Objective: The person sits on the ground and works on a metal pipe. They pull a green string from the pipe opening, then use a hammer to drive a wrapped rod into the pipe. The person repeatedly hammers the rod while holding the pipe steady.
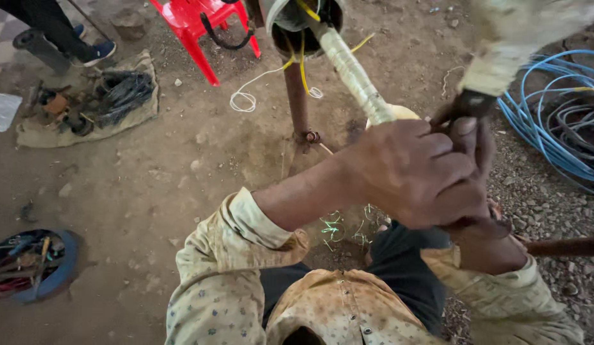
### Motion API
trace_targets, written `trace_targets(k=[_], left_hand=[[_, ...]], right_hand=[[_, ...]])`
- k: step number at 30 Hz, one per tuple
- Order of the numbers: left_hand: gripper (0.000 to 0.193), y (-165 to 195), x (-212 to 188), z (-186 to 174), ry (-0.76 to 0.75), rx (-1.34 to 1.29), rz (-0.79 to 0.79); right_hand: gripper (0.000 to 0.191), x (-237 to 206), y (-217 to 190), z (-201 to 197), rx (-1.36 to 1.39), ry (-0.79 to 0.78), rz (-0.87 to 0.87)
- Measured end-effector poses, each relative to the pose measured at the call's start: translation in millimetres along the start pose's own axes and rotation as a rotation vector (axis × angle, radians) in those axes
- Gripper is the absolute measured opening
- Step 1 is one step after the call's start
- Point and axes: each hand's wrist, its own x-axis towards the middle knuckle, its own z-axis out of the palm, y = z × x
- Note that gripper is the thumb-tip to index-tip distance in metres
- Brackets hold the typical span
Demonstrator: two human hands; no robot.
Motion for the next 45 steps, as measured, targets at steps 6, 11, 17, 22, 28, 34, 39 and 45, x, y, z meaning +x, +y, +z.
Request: trace_targets(k=[6,11,17,22,28,34,39,45], left_hand=[[0.016,-4.5,-17.4,0.6,-0.041,-0.063,-0.038],[0.013,-1.0,-17.3,0.4,-0.017,-0.052,-0.055],[0.019,1.1,-22.1,-3.8,0.014,-0.022,-0.052],[0.013,5.0,-31.3,-0.1,0.001,0.008,-0.031],[0.024,7.9,-41.6,10.3,-0.118,-0.122,0.035],[0.048,61.4,-39.3,-9.5,-0.113,-0.356,0.118],[0.038,84.1,-54.1,-13.1,-0.101,-0.454,0.376],[0.068,0.7,-119.9,-46.0,0.046,0.076,-0.431]], right_hand=[[0.037,10.1,5.9,-15.6,0.024,-0.052,-0.101],[0.039,8.5,21.8,-17.6,0.014,-0.042,-0.122],[0.039,2.0,24.0,-11.5,0.060,0.003,-0.124],[0.040,-8.2,24.5,-4.3,0.055,-0.003,-0.132],[0.047,-16.1,27.3,2.8,0.059,-0.070,-0.089],[0.057,-32.3,24.9,20.9,0.046,-0.187,0.010],[0.068,-59.2,11.9,21.3,0.189,-0.374,0.179],[0.065,-68.4,18.9,2.5,0.173,-0.351,0.169]])
